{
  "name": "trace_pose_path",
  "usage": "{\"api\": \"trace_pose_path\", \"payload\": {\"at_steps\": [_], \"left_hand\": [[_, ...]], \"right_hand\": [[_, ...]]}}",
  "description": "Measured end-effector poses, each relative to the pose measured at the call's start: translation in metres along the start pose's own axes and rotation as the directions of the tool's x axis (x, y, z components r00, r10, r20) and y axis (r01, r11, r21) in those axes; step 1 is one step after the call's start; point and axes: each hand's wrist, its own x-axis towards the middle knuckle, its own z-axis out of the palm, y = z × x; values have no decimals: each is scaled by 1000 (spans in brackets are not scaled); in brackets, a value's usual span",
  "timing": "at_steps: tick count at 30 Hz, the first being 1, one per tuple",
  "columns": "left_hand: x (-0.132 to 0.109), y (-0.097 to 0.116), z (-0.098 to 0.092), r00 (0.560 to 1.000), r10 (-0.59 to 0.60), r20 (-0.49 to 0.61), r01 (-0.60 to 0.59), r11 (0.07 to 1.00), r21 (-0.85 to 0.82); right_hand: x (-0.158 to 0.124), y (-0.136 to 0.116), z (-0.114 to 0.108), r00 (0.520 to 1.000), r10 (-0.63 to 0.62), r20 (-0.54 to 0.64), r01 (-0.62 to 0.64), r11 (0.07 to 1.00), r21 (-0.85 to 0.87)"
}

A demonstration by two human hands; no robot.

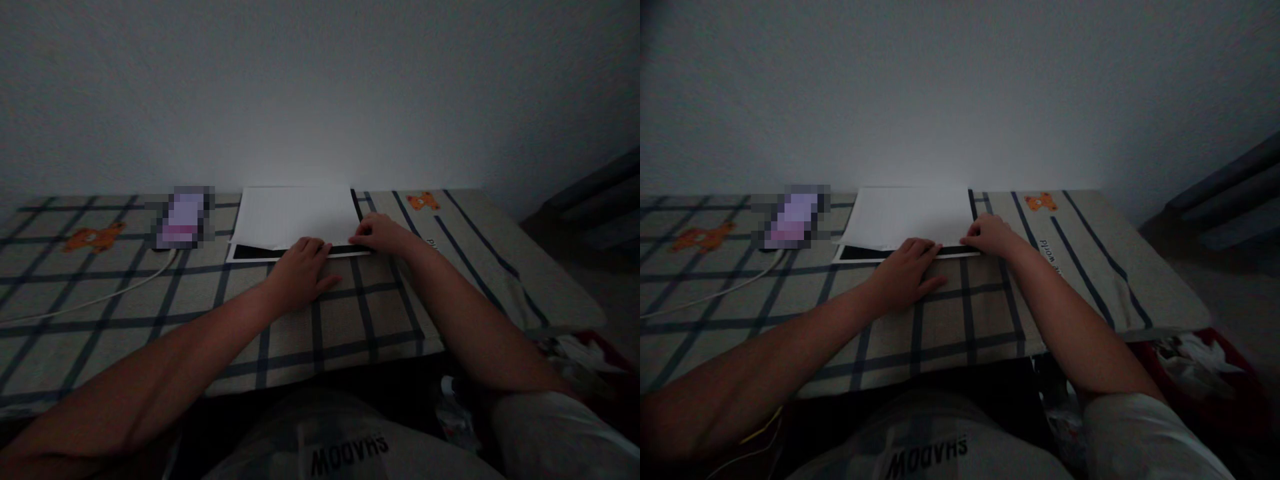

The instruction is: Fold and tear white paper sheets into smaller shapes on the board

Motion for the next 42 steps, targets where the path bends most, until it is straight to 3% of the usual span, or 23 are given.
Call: {"api": "trace_pose_path", "payload": {"at_steps": [14, 35, 38, 42], "left_hand": [[-1, 1, 2, 1000, -8, -11, 8, 1000, -22], [0, 1, 2, 1000, -8, -4, 8, 1000, -13], [0, 0, 2, 1000, -9, -7, 8, 1000, -15], [0, 0, 3, 1000, -7, -23, 7, 1000, -13]], "right_hand": [[3, 9, -3, 991, -123, 54, 123, 992, 9], [2, 21, -17, 979, -160, 128, 148, 984, 98], [0, 21, -22, 990, -105, 94, 92, 988, 127], [-1, 17, -22, 993, -85, -84, 100, 975, 197]]}}
